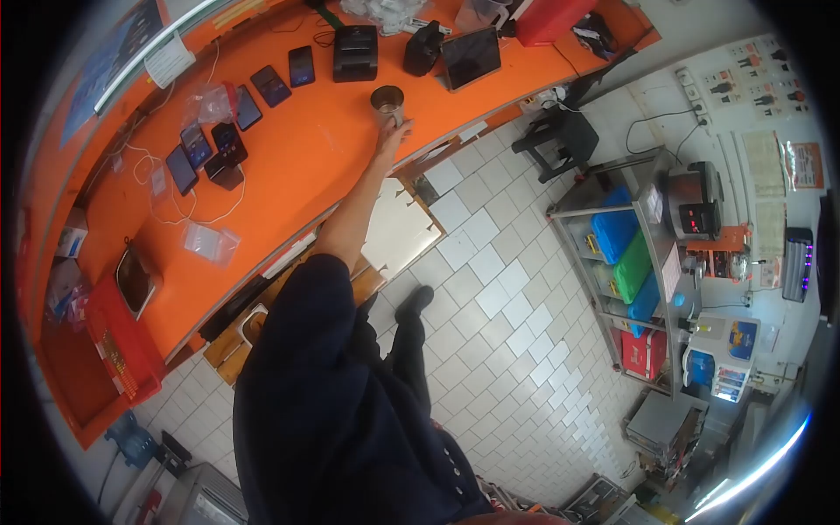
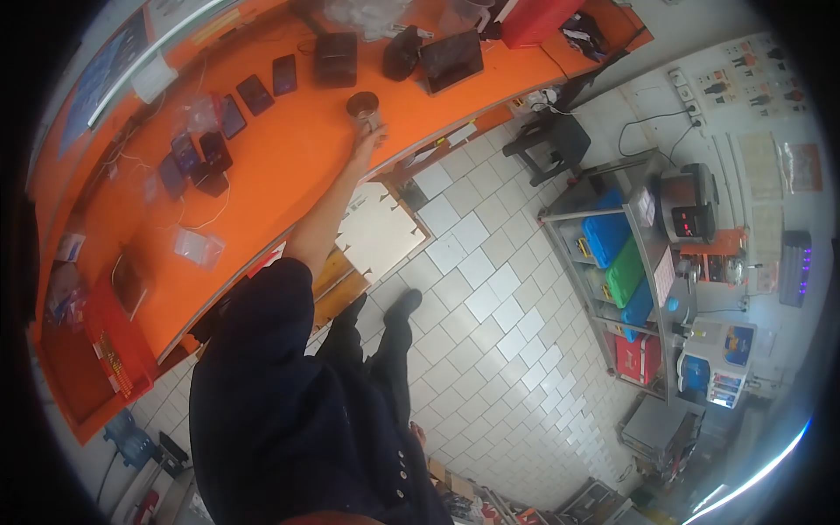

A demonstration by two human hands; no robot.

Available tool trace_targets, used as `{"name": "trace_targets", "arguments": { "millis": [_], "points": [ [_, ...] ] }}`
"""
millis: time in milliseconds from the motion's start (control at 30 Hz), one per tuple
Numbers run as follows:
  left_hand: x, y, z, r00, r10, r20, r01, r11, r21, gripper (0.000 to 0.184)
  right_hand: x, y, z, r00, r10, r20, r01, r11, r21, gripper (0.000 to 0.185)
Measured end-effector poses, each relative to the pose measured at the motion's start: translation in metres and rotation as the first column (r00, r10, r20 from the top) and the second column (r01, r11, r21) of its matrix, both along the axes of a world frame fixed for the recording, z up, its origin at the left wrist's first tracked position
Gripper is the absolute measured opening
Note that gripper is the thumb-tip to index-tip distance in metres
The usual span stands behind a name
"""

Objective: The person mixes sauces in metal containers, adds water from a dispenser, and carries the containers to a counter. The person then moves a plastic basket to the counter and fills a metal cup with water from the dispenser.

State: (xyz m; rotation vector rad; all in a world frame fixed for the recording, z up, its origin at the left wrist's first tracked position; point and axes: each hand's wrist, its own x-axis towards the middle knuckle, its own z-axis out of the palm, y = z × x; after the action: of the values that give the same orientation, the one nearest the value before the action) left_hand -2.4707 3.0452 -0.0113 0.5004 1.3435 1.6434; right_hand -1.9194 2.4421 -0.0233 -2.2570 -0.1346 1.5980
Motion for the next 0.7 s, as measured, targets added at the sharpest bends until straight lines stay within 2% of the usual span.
{"name": "trace_targets", "arguments": {
  "millis": [33,67,133,167,233,267,300,333,400,433,467,500,533,567,600,633,700],
  "points": [
    [0.001,-0.007,0.001,0.996,0.081,0.025,-0.083,0.992,0.097,0.039,0.005,0.007,-0.002,0.999,0.03,-0.016,-0.03,0.999,-0.012,0.05],
    [-0.002,-0.015,0.003,0.995,0.098,0.014,-0.099,0.991,0.095,0.039,0.01,0.017,-0.005,0.997,0.075,-0.028,-0.076,0.997,-0.015,0.05],
    [0.0,-0.057,0.03,0.969,0.004,-0.249,0.015,0.997,0.075,0.037,0.025,0.04,-0.011,0.977,0.201,-0.07,-0.203,0.979,-0.013,0.05],
    [0.005,-0.08,0.046,0.967,0.033,-0.254,-0.016,0.997,0.069,0.037,0.037,0.054,-0.015,0.958,0.272,-0.09,-0.274,0.962,-0.006,0.05],
    [0.02,-0.129,0.082,0.99,-0.036,-0.134,0.049,0.995,0.091,0.031,0.064,0.088,-0.032,0.878,0.458,-0.136,-0.459,0.888,0.027,0.049],
    [0.024,-0.155,0.093,0.99,0.014,-0.142,-0.002,0.997,0.082,0.031,0.081,0.109,-0.044,0.804,0.573,-0.158,-0.57,0.819,0.07,0.049],
    [0.032,-0.184,0.1,0.984,-0.068,-0.163,0.077,0.996,0.054,0.03,0.102,0.134,-0.06,0.677,0.716,-0.167,-0.696,0.698,0.172,0.049],
    [0.042,-0.214,0.108,0.974,-0.134,-0.183,0.141,0.99,0.028,0.029,0.121,0.17,-0.076,0.501,0.853,-0.146,-0.791,0.52,0.324,0.049],
    [0.068,-0.276,0.107,0.984,-0.044,-0.174,0.046,0.999,0.006,0.027,0.138,0.265,-0.116,0.264,0.954,-0.146,-0.814,0.301,0.496,0.049],
    [0.077,-0.309,0.105,0.996,-0.05,-0.069,0.048,0.998,-0.041,0.031,0.126,0.334,-0.138,0.387,0.879,-0.278,-0.862,0.452,0.229,0.046],
    [0.086,-0.341,0.111,0.987,-0.064,-0.151,0.059,0.998,-0.035,0.032,0.108,0.404,-0.154,0.549,0.764,-0.339,-0.824,0.562,-0.068,0.045],
    [0.097,-0.373,0.11,0.996,0.007,-0.09,-0.018,0.992,-0.127,0.034,0.097,0.457,-0.185,0.414,0.887,-0.208,-0.907,0.42,-0.012,0.042],
    [0.114,-0.406,0.106,0.997,0.077,-0.019,-0.079,0.972,-0.222,0.035,0.113,0.526,-0.248,0.316,0.902,-0.294,-0.916,0.37,0.153,0.044],
    [0.134,-0.434,0.107,0.986,0.165,-0.032,-0.168,0.953,-0.253,0.037,0.049,0.548,-0.198,0.37,0.922,-0.115,-0.912,0.384,0.143,0.028],
    [0.149,-0.46,0.106,0.968,0.247,-0.049,-0.251,0.929,-0.274,0.039,0.019,0.582,-0.185,0.27,0.915,-0.3,-0.856,0.371,0.36,0.036],
    [0.159,-0.487,0.109,0.963,0.259,-0.071,-0.267,0.907,-0.327,0.039,-0.06,0.576,-0.13,0.157,0.988,-0.01,-0.981,0.157,0.118,0.035],
    [0.181,-0.534,0.11,0.951,0.296,-0.088,-0.307,0.88,-0.361,0.039,-0.164,0.546,-0.054,-0.101,0.992,-0.079,-0.958,-0.076,0.277,0.036]
  ]
}}
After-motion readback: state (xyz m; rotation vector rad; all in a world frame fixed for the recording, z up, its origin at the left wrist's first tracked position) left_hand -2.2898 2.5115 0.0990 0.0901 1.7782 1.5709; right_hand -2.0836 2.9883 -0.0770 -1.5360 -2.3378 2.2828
